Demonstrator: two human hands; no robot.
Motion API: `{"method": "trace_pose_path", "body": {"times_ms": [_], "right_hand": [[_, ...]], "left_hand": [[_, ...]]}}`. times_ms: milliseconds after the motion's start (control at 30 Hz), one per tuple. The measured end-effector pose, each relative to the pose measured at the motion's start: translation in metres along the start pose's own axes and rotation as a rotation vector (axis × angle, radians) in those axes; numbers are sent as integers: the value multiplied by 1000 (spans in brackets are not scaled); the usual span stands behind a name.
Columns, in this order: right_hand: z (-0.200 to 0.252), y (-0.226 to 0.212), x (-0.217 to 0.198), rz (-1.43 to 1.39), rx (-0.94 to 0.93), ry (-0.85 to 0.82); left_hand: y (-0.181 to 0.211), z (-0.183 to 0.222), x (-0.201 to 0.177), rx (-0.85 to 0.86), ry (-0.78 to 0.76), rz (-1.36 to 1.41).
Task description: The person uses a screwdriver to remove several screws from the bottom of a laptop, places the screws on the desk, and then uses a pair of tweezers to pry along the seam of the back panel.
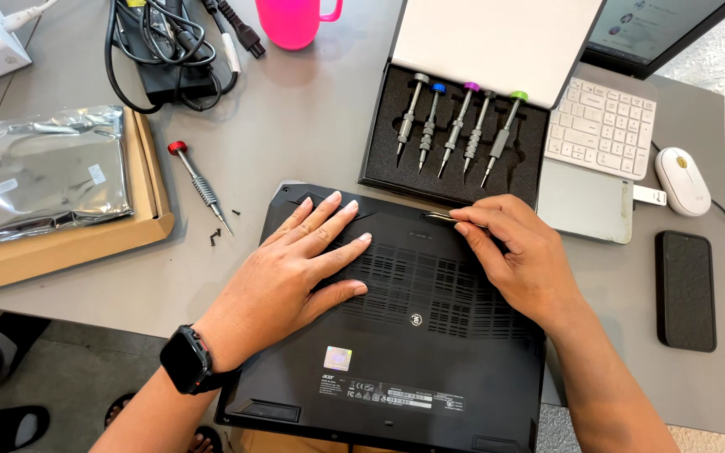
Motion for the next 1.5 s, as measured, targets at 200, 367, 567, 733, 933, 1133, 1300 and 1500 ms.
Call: {"method": "trace_pose_path", "body": {"times_ms": [200,367,567,733,933,1133,1300,1500], "right_hand": [[2,4,2,48,-14,14],[1,5,1,79,-105,15],[-4,-4,1,58,-122,-4],[-3,1,1,4,-13,-6],[-5,0,-2,15,-31,-11],[-8,-1,-12,-25,32,10],[-15,-13,-15,-139,92,-5],[-27,-36,-10,-269,151,-50]], "left_hand": [[0,0,-1,0,6,7],[0,0,-1,0,13,11],[0,-1,-1,4,11,15],[0,0,-1,8,16,15],[-1,0,0,9,18,21],[-2,-5,-4,4,52,23],[0,-33,-12,-4,200,42],[5,-61,-8,28,231,122]]}}
Point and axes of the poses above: each hand's wrist, its own z-axis away from the middle knuckle, its own x-axis out of the palm, y = z × x, the point moved 4 cm from there along -z, towards the middle knuckle, and after that the axes turned 7 degrees about -z, right-handed, at the moved point
